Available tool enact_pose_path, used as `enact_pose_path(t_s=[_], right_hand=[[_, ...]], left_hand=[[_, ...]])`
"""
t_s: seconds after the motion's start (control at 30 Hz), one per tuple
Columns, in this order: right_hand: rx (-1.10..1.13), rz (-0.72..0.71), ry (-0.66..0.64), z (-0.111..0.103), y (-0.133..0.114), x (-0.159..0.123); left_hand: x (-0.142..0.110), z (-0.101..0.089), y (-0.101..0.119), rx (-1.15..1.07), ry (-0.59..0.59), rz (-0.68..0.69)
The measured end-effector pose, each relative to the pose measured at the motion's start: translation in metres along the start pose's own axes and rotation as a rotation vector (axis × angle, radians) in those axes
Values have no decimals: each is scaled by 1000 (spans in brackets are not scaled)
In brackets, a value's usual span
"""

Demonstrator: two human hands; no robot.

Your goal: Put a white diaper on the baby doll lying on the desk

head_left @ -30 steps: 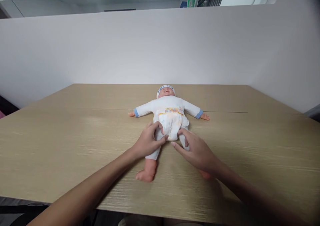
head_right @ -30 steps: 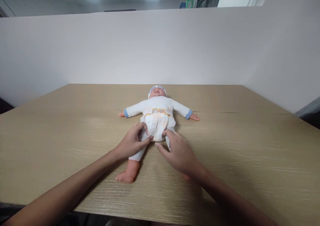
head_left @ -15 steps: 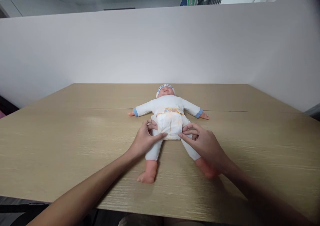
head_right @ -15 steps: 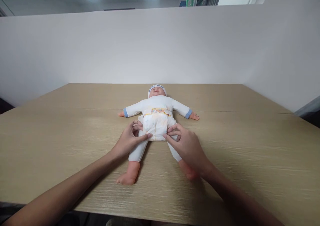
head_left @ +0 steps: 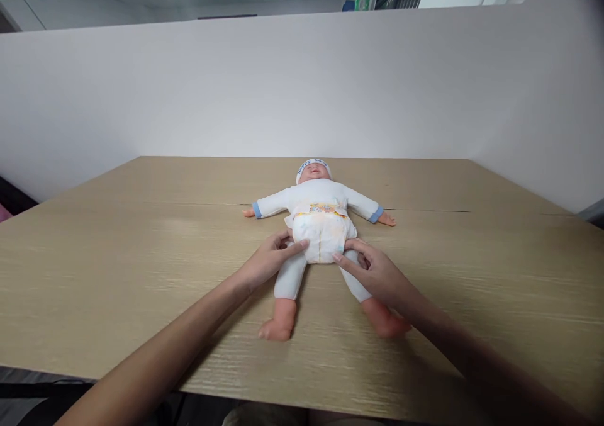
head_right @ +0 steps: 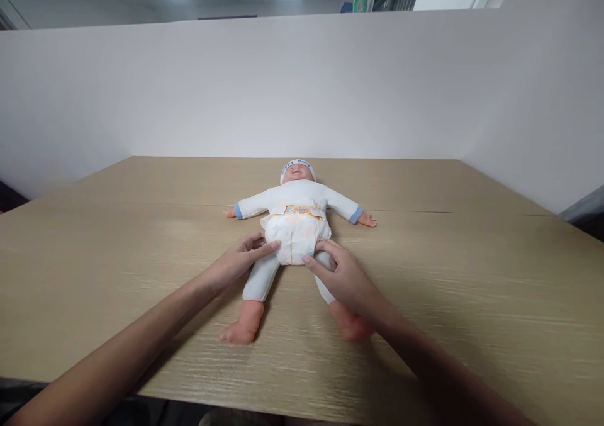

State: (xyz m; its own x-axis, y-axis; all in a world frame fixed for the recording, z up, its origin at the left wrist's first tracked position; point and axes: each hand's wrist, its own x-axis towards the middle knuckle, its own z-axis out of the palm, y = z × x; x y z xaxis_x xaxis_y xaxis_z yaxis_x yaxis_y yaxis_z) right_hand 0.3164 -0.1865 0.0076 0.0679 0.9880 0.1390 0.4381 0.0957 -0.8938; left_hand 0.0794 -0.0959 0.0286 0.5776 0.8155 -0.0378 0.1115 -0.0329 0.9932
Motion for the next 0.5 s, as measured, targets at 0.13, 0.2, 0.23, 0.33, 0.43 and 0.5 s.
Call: enact_pose_path(t_s=[0.13, 0.2, 0.23, 0.33, 0.43, 0.5], right_hand=[[93, 117, -46, -4, 6, 1], [154, 136, -62, -5, 8, 3], [185, 133, -65, -5, 9, 4], [269, 91, -41, -3, 12, 8], [283, 70, 7, 1, 15, 11], [278, 80, 33, 3, 17, 12]], left_hand=[[1, -7, -2, -68, -29, -37], [4, -9, -4, -93, -49, -47], [5, -10, -4, -99, -58, -48], [7, -10, -3, -75, -84, -30], [7, -8, 0, -69, -104, -37], [7, -7, 0, -87, -87, -57]])
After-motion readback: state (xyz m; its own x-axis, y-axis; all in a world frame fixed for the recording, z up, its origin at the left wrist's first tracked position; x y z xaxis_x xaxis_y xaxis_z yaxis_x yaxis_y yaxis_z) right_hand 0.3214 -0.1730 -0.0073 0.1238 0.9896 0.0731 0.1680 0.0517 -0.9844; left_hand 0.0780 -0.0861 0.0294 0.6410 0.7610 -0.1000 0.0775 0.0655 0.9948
